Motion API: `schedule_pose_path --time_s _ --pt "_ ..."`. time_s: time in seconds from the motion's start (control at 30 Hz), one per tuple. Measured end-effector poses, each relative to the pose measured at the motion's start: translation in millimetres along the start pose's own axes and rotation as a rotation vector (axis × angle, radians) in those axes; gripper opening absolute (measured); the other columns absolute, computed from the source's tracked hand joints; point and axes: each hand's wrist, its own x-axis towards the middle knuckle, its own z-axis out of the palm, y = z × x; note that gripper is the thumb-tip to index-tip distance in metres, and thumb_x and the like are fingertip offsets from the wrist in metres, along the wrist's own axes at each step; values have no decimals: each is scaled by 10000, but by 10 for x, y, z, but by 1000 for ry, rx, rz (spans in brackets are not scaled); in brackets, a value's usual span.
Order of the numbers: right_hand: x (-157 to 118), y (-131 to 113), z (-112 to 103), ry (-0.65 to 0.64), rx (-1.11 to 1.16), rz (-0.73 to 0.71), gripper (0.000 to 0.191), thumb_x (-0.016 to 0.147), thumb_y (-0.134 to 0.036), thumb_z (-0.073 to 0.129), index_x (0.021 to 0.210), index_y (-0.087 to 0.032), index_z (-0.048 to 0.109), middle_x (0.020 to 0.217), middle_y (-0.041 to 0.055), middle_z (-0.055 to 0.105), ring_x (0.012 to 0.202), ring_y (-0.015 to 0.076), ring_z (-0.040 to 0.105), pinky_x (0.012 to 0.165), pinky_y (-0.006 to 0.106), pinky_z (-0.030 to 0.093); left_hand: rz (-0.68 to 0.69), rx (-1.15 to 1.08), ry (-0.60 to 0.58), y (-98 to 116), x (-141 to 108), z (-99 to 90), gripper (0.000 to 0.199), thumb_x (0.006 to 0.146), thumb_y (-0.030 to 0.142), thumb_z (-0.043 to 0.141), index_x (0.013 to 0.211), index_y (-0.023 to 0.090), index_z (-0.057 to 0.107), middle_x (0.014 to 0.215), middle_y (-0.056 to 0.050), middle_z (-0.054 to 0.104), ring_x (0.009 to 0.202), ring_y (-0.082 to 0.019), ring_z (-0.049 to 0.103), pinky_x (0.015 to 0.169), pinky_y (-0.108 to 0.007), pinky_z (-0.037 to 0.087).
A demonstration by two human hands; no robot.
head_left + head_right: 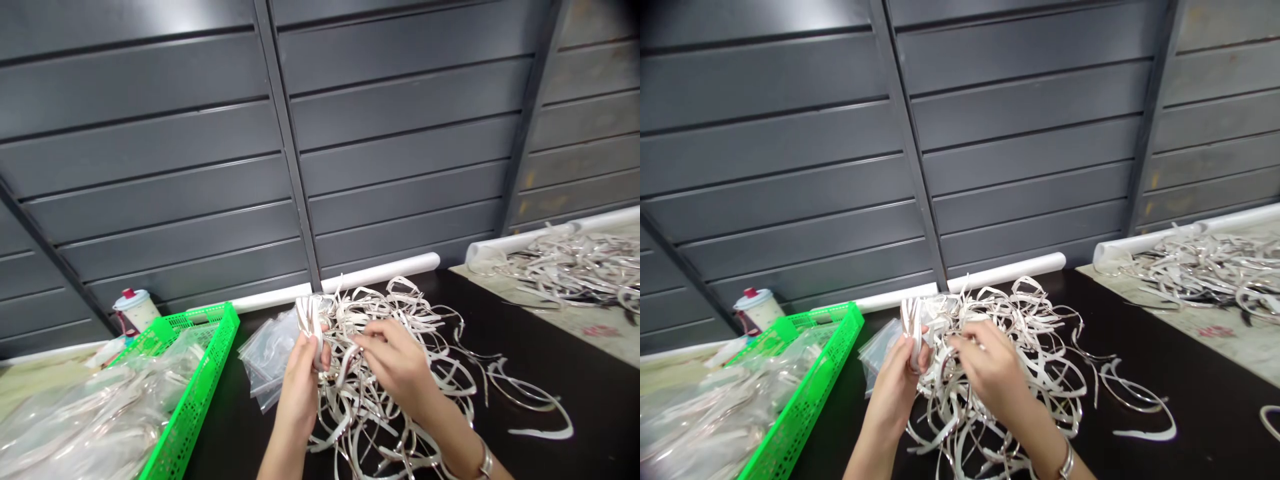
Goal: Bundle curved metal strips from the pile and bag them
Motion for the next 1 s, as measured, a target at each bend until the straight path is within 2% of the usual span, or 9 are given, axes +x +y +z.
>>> schedule_pose_path --time_s 0.07,0.17,0.3,0.37,0.47,0.57,0.7,0.83,1.0 --pt "-14 150 -40 24 -28 165 257 847 -100 431 901 -171 671 782 74 651 685 169 598 636 293 498 24 17 35 19 8 -16 353 770 458 613 955 158 635 567 44 450 559 -103 363 570 -223 314" --pt "-37 344 -86 -70 -7 486 212 817 -195 463 894 -171 659 612 19 610 501 141 526 529 271 447 37 15 60 29 14 -21 359 762 460 620 945 151 631 583 39 455 570 -109 367 583 -233 313" --pt "-52 411 -66 -225 393 775 290 797 -333 516 1012 -168 621 592 -11 546 473 125 491 443 237 403 18 15 53 22 2 16 366 765 458 613 958 146 625 583 35 453 569 -119 363 595 -250 295" --pt "-50 375 -35 -285 574 816 351 775 -376 552 1049 -163 604 626 -10 540 494 121 493 443 232 401 7 25 53 16 -4 39 371 766 457 609 967 146 624 583 33 454 568 -124 363 599 -256 289" --pt "-40 320 10 -321 633 823 310 757 -367 582 979 -154 620 579 -27 510 471 100 441 434 219 344 2 34 46 8 -7 57 366 772 450 601 976 147 622 586 32 456 569 -126 359 605 -259 286" --pt "-29 328 52 -273 637 846 280 745 -364 602 916 -144 629 528 -53 444 453 82 378 427 209 278 5 44 21 -5 -6 52 350 784 447 588 971 153 616 587 32 459 571 -125 352 605 -255 281" --pt "-17 419 99 -207 742 910 404 698 -416 665 973 -124 615 520 -82 370 440 62 312 405 194 228 14 53 9 -17 -8 40 333 797 443 576 971 162 609 589 34 457 577 -125 349 604 -251 277" --pt "-23 485 115 -211 923 970 489 725 -443 666 1089 -133 561 553 -73 462 428 59 387 415 191 305 16 79 4 3 -16 54 342 792 458 579 958 161 613 586 30 457 574 -131 353 606 -257 285" --pt "-4 350 84 -283 1116 902 364 741 -444 667 946 -158 576 620 -41 562 466 75 513 461 201 393 29 151 -17 20 -48 88 358 784 493 585 948 176 621 619 22 476 600 -142 383 628 -263 311"
